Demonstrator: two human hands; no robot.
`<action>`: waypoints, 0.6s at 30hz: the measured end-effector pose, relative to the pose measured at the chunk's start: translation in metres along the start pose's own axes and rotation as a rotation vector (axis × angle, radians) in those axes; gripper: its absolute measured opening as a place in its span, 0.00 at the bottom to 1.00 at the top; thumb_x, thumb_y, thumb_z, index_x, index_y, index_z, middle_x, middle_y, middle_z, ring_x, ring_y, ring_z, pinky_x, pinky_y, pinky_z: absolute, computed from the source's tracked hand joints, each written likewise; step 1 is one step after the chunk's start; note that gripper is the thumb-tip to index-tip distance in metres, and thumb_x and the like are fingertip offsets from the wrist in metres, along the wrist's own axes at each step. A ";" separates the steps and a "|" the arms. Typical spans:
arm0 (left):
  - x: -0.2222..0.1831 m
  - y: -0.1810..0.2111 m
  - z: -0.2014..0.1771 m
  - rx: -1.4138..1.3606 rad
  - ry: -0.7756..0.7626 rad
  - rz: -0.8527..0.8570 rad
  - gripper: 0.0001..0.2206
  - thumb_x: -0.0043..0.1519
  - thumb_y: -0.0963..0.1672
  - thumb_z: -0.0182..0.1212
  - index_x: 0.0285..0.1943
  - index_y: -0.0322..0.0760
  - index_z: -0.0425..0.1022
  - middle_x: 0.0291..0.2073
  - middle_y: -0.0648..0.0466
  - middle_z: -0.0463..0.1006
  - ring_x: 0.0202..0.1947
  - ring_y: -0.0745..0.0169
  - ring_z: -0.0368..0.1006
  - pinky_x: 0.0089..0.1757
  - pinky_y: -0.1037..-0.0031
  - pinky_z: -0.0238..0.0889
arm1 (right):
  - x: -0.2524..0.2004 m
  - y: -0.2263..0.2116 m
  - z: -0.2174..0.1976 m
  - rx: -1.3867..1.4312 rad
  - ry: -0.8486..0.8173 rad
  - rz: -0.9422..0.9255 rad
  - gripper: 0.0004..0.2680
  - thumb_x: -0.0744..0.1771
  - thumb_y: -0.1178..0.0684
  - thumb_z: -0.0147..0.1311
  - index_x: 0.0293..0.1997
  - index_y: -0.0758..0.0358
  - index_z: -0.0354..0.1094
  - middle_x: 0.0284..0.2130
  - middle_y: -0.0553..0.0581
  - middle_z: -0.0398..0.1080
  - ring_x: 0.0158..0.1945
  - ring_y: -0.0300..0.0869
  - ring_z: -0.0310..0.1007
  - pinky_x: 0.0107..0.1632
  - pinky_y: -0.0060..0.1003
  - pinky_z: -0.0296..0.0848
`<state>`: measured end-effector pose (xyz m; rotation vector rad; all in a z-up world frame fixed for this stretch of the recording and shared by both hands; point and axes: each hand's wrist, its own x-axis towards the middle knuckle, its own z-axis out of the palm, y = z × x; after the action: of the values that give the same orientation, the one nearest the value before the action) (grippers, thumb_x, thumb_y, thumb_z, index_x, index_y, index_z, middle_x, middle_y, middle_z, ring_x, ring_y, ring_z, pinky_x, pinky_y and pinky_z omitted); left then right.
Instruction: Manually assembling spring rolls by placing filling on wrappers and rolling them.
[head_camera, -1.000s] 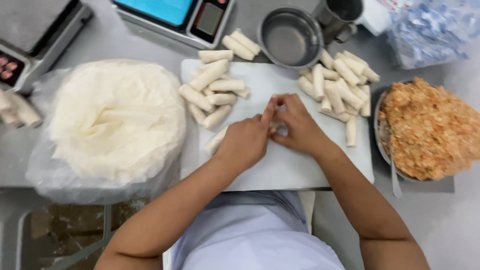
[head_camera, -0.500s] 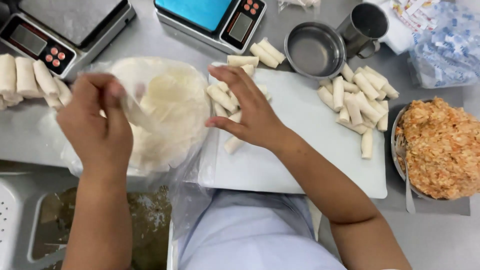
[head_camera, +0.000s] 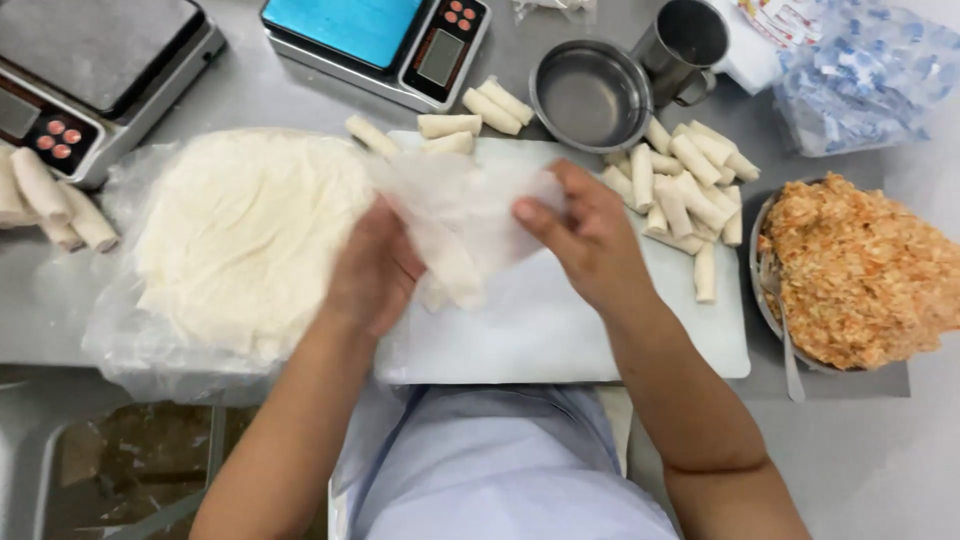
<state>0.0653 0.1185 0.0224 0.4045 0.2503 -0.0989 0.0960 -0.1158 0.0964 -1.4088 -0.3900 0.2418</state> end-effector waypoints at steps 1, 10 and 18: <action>-0.005 -0.019 0.015 0.318 -0.057 0.037 0.28 0.59 0.53 0.60 0.63 0.29 0.72 0.52 0.43 0.80 0.52 0.46 0.79 0.53 0.54 0.72 | -0.015 -0.008 -0.014 -0.202 0.089 -0.038 0.07 0.67 0.56 0.64 0.45 0.64 0.72 0.30 0.51 0.72 0.36 0.35 0.70 0.46 0.31 0.72; 0.004 -0.075 0.078 1.253 -0.461 0.643 0.09 0.63 0.38 0.66 0.47 0.48 0.81 0.43 0.58 0.86 0.53 0.60 0.80 0.59 0.66 0.66 | -0.107 -0.006 -0.107 -0.860 0.444 -0.500 0.11 0.68 0.56 0.66 0.46 0.76 0.70 0.42 0.72 0.72 0.47 0.58 0.74 0.55 0.48 0.69; -0.028 -0.062 0.006 2.057 -0.953 0.770 0.10 0.59 0.40 0.60 0.47 0.43 0.83 0.43 0.54 0.85 0.63 0.50 0.71 0.67 0.43 0.47 | -0.187 0.060 -0.070 -1.117 -0.006 -0.333 0.13 0.70 0.45 0.51 0.59 0.55 0.72 0.57 0.54 0.75 0.64 0.49 0.71 0.76 0.60 0.34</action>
<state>0.0310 0.0604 0.0110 2.3591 -1.1230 0.2703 -0.0427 -0.2437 0.0061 -2.3870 -0.8242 -0.3086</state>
